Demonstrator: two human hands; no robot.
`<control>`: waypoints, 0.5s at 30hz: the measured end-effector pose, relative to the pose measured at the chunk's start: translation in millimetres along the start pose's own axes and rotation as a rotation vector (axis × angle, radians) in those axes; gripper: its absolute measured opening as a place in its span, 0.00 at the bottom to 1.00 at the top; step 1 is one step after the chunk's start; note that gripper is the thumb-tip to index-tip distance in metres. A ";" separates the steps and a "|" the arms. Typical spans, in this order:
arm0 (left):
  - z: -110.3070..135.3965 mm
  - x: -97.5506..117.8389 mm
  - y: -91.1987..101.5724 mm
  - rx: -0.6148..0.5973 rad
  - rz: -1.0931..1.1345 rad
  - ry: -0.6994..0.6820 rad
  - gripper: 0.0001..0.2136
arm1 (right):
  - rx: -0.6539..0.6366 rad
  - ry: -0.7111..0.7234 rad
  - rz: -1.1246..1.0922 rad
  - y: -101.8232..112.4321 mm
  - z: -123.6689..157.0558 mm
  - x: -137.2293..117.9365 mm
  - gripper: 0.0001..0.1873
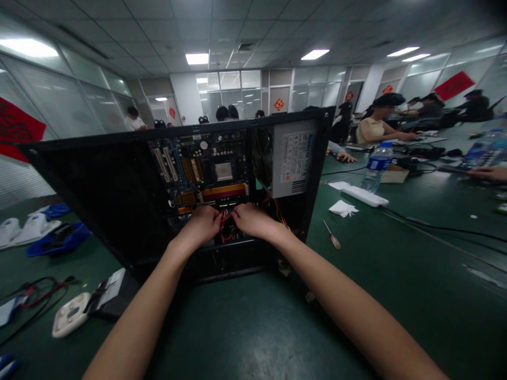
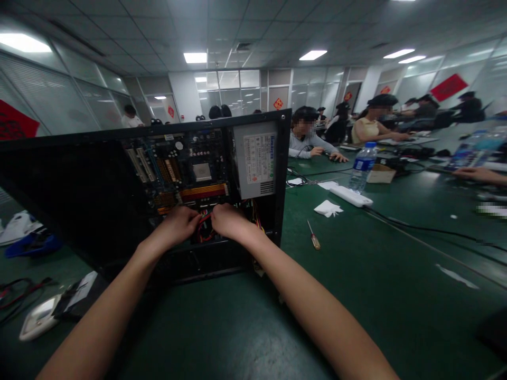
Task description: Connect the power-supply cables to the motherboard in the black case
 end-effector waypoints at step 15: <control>7.8 9.4 -5.6 -0.082 -0.008 0.021 0.17 | -0.036 -0.063 -0.021 5.4 2.7 -0.4 0.22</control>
Point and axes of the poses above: each hand's wrist, its own z-axis away from the middle knuckle, its own y-axis out of the back of the hand, x = y × z, the point moved 4 cm from there along -z, towards the middle knuckle, and after that the axes turned 12 degrees about z, right-handed, at the moved point
